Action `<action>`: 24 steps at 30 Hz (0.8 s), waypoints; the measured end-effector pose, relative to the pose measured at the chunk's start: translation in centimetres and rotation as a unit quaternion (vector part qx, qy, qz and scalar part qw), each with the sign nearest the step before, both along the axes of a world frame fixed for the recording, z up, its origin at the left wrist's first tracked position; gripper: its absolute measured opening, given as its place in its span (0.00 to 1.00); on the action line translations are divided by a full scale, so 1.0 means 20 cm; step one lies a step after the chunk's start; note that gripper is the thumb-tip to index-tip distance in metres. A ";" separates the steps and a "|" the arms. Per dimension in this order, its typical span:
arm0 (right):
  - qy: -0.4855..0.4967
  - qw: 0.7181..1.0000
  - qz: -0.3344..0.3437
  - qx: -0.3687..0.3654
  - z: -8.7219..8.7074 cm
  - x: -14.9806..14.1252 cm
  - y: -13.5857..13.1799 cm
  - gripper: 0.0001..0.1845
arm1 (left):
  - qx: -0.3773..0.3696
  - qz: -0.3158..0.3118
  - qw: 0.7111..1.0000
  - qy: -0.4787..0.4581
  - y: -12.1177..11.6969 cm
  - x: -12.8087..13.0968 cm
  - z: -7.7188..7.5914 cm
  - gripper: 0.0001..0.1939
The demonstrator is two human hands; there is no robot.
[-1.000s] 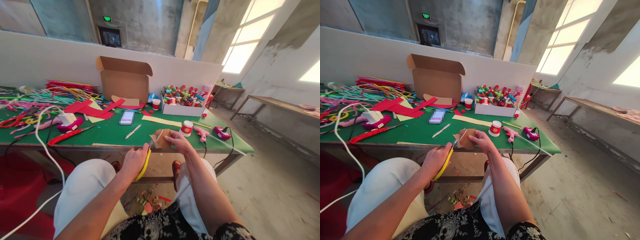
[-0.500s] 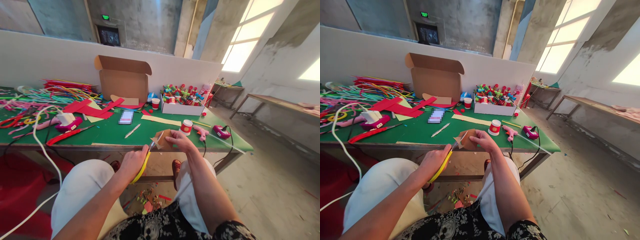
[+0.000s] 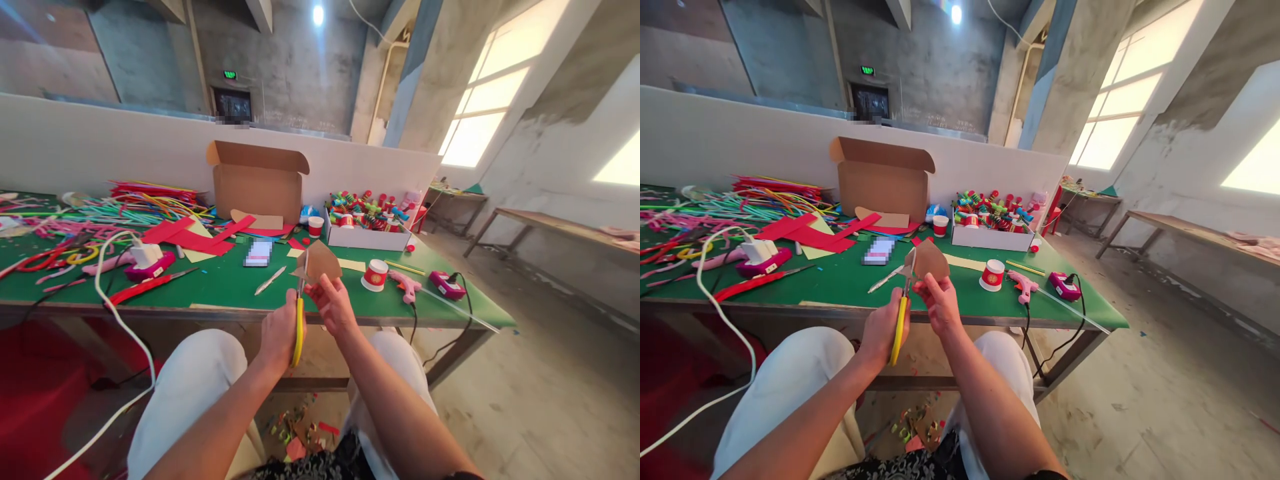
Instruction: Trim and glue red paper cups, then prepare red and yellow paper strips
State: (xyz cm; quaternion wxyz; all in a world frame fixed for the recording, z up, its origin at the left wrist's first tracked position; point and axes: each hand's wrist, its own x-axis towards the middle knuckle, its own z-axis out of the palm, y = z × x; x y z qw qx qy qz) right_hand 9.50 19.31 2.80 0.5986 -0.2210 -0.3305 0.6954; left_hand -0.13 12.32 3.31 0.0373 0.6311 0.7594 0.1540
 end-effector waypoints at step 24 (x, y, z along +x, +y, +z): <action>-0.049 0.998 -0.032 -0.035 -0.04 0.07 0.06 0.25 | 0.020 -0.073 0.996 0.044 -0.03 0.00 -0.02 0.14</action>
